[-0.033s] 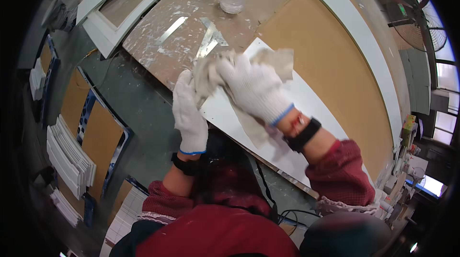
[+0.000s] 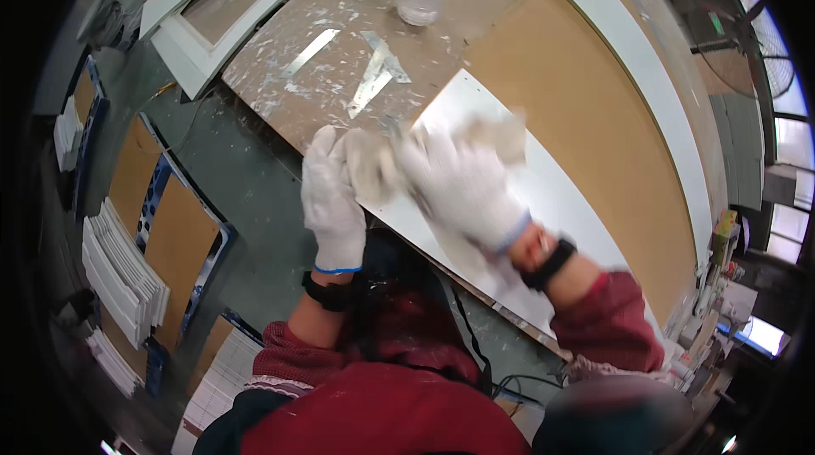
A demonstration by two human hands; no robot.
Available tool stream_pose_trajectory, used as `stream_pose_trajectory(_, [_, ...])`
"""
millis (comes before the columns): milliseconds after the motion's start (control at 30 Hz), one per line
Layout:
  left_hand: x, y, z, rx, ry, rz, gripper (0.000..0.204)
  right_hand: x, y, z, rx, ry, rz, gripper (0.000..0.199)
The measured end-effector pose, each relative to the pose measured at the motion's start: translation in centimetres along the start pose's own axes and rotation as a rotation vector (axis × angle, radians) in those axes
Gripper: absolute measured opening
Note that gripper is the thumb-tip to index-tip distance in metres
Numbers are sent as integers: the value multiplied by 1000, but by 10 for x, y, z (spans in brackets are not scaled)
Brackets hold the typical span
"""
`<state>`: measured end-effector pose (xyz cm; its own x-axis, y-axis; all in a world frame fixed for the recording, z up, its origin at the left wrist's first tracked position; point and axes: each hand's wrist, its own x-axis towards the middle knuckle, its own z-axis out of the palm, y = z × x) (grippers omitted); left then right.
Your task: Cleaning and applying white filling paste to the edges and surfaces of white furniture panels for finishing.
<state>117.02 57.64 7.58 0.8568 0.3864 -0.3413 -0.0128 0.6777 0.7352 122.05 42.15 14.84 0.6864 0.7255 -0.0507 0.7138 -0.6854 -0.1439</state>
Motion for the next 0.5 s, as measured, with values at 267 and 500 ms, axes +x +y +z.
stream_pose_trajectory(267, [-1, 37, -66, 67, 150, 174, 57, -177, -19, -12, 109, -307, 29, 24])
stream_pose_trajectory(500, [-16, 29, -65, 125, 161, 207, 52, 3, -53, -15, 144, -297, -133, 26])
